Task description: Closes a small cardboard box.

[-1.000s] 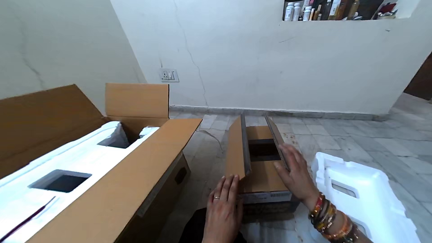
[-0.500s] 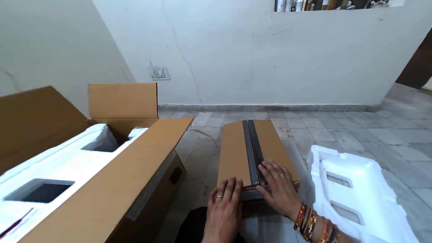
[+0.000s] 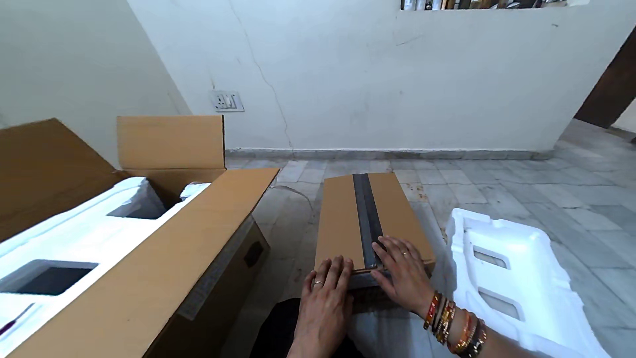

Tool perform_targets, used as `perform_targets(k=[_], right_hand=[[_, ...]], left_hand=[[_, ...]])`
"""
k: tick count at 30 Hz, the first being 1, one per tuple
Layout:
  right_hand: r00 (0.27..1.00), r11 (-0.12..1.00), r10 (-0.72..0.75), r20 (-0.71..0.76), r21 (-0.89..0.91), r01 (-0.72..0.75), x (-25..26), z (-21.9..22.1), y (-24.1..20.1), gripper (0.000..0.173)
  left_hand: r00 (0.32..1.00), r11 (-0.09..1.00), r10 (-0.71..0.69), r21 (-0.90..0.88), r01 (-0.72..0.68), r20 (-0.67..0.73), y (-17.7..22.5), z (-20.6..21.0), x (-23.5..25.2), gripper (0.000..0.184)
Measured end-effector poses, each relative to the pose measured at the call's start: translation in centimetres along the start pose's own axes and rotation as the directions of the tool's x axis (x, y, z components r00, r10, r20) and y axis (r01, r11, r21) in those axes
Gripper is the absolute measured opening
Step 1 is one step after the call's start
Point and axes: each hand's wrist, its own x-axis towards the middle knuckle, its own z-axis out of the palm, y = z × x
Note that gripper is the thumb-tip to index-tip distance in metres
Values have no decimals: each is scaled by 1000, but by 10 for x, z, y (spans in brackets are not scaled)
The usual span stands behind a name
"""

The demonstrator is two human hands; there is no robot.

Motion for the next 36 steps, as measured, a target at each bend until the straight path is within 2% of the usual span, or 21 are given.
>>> perform_targets(k=[5, 12, 15, 19, 22, 24, 27, 29, 34, 36], right_hand=[[998, 1000, 4, 62, 19, -5, 1, -2, 1, 59], [998, 1000, 1, 62, 21, -3, 1, -2, 0, 59], [996, 999, 26, 91, 41, -30, 2, -4, 0, 58], [974, 995, 54, 219, 73, -71, 6, -12, -2, 59], [972, 997, 40, 233, 54, -54, 6, -12, -2, 59], [981, 999, 17, 193, 44, -26, 3, -8, -1, 57], [999, 996, -50, 21, 69, 48, -2, 3, 5, 45], [997, 994, -71, -42, 84, 74, -3, 7, 7, 40], [992, 993, -90, -88, 68, 96, -2, 11, 10, 38], [991, 992, -95, -97, 68, 102, -2, 12, 10, 37]], left_hand=[[998, 1000, -13, -12, 14, 57, -1, -3, 1, 64], [994, 1000, -27, 2, 27, 103, 0, -4, 0, 66], [978, 998, -59, 28, 55, 202, 3, -9, 1, 69], [934, 995, -100, 38, 92, 344, 8, -19, 4, 72], [913, 991, -134, 50, 125, 385, 12, -22, 5, 74], [908, 989, -145, 44, 139, 393, 13, -22, 4, 75], [896, 988, -150, 35, 150, 418, 12, -23, 5, 76], [885, 986, -157, 28, 162, 439, 13, -25, 6, 75], [895, 985, -163, 22, 169, 415, 15, -23, 7, 72], [920, 988, -153, 23, 155, 362, 15, -18, 5, 72]])
